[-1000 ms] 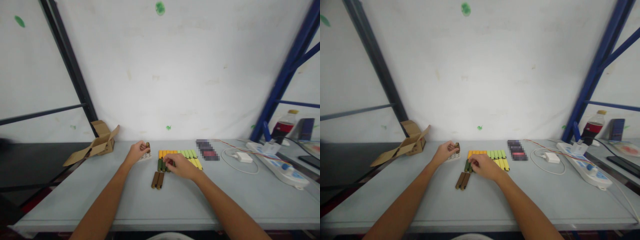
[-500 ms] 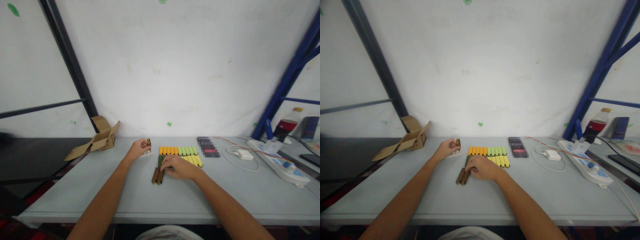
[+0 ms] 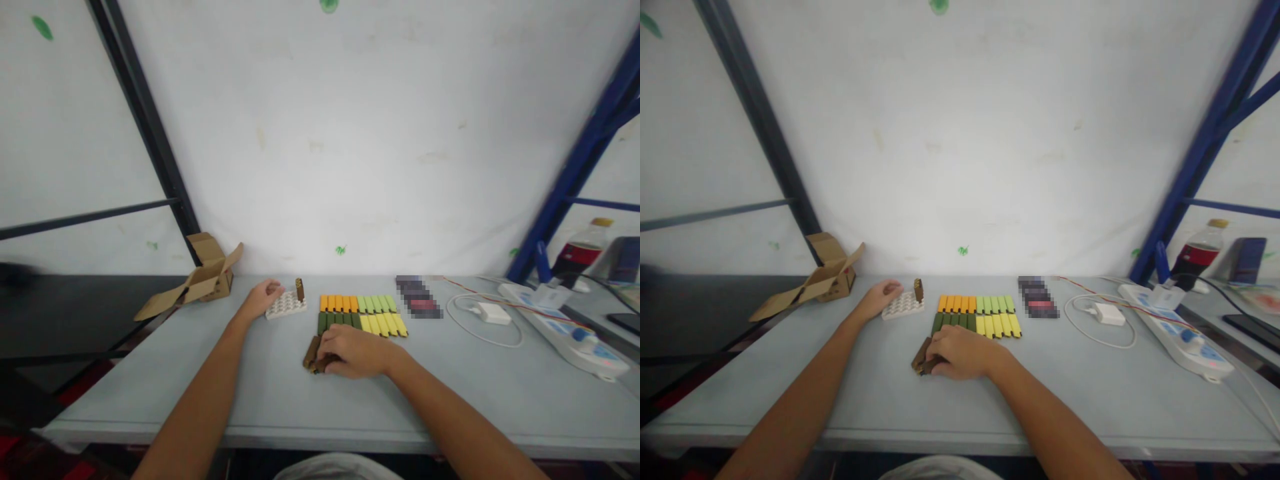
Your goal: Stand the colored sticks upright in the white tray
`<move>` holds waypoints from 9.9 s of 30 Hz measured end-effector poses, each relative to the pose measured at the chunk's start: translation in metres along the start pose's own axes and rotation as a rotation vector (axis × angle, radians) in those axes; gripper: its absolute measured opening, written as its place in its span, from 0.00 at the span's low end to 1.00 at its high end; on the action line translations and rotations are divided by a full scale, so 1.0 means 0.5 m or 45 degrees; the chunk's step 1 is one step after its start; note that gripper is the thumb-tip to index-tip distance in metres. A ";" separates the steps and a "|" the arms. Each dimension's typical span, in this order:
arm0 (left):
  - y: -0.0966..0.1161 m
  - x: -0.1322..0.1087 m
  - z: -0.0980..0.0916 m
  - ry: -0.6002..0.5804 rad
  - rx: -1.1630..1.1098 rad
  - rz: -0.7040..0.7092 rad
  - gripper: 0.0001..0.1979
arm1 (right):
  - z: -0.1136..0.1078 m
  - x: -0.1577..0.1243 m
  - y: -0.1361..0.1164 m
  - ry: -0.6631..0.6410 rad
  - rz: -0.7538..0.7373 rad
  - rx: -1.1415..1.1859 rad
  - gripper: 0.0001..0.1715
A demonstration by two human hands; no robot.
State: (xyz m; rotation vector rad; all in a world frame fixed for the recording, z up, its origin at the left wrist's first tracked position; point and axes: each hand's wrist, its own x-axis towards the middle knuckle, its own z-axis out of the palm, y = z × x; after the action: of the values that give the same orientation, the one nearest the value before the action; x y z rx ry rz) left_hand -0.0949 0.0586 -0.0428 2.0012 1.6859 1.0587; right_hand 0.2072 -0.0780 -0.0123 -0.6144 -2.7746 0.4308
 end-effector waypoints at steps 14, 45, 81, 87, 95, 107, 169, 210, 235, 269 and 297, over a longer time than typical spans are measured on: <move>0.011 0.000 0.022 -0.187 -0.001 0.211 0.25 | -0.047 -0.014 0.039 1.104 0.458 0.562 0.13; 0.021 -0.002 0.010 -0.195 0.015 0.185 0.24 | -0.063 -0.023 0.048 1.167 0.580 0.999 0.10; 0.022 -0.003 0.012 -0.180 -0.009 0.158 0.24 | -0.067 -0.017 0.010 1.180 0.590 1.041 0.04; 0.015 0.002 0.015 -0.192 0.009 0.194 0.23 | -0.070 -0.019 0.013 1.199 0.582 1.127 0.04; 0.014 0.002 0.014 -0.211 0.003 0.178 0.24 | -0.067 -0.017 0.014 1.162 0.518 1.185 0.04; 0.021 -0.001 0.012 -0.204 -0.008 0.150 0.24 | -0.062 -0.019 0.012 1.146 0.537 1.128 0.04; 0.136 -0.036 0.008 -0.029 -0.008 0.441 0.12 | 0.004 0.013 0.006 0.425 0.203 0.183 0.15; 0.042 -0.006 0.012 0.150 -0.011 0.069 0.20 | -0.025 0.012 0.019 0.985 0.313 0.830 0.19; 0.022 0.002 0.020 0.128 -0.062 0.068 0.24 | -0.047 -0.006 0.026 1.153 0.478 0.943 0.25; 0.024 -0.001 0.020 0.111 -0.038 0.058 0.25 | -0.060 -0.026 0.001 0.842 0.615 -0.215 0.22; 0.195 -0.068 -0.003 0.089 -0.124 0.499 0.15 | -0.011 -0.001 0.038 0.808 0.452 0.308 0.25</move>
State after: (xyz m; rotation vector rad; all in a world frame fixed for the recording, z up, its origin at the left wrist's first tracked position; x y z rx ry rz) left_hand -0.0277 0.0013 0.0111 2.3086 1.2700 1.3216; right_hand 0.2162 -0.0608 -0.0140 -0.9837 -1.9856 0.5219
